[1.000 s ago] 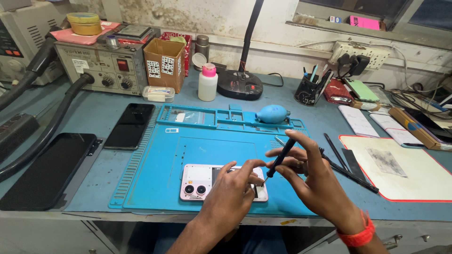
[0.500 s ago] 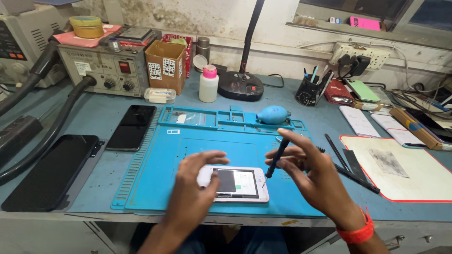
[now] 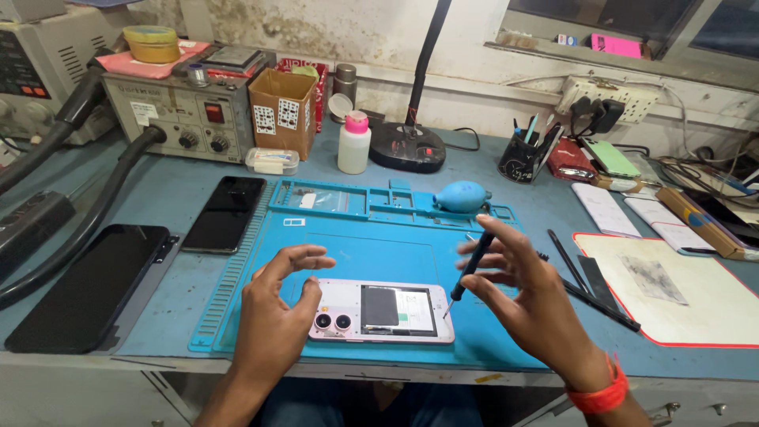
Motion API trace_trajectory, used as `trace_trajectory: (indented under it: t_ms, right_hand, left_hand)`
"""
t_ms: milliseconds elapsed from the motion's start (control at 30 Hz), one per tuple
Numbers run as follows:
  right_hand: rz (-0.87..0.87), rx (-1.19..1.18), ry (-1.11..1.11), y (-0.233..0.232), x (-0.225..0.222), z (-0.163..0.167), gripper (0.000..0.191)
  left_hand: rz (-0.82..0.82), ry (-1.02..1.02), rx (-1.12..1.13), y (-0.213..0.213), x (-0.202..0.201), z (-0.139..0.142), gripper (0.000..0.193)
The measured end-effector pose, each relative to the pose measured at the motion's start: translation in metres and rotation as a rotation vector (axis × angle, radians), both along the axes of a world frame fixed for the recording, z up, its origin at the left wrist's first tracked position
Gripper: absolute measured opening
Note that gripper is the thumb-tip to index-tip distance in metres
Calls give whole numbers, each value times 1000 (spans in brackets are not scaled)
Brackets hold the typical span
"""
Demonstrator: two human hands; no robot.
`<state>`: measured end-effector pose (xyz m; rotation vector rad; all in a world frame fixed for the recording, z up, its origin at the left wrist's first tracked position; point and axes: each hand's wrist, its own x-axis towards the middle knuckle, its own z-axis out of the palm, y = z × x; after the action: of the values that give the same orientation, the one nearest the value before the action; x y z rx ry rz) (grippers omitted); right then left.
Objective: The person uses a spudger tool to pry around the edge of an opened smartphone lying on a blue repair mat, working the tool along the frame and lifting at the screen. They then set the phone aside, handle a small plastic bag of parts, and finally hold up a black smartphone with both hands and turn it over.
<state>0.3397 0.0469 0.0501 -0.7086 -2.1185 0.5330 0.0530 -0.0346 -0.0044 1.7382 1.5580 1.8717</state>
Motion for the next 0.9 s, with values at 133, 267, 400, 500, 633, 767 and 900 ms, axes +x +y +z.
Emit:
trace_trajectory:
  t_ms: [133,267,400,500,633,767,900]
  right_hand:
    - [6,-107,-1,-1,1,-4,69]
    - [-43,-36,-13,-1,0,-6,73]
    - [105,-116,-11,1,0,-4,67]
    - [-284,-156,-147,3,0,-3,84]
    - [38,-43,-24,2,0,-3,73]
    - [-128,-170,-95,2,-2,-3,79]
    - [-5,94,-60,2,-6,-1,79]
  left_hand:
    - [51,-158,-289,-2,0,0,32]
    - [2,-48,-80,-1,0,0,31]
    - [28,-103,-187,-2,0,0,30]
    - [43,-164,-320,-2,2,2,31]
    - [16,-26,-113,-3,1,3,29]
    - [35,-49,-203,-2,1,1,29]
    - [4,-116,-174,0,-2,-2,30]
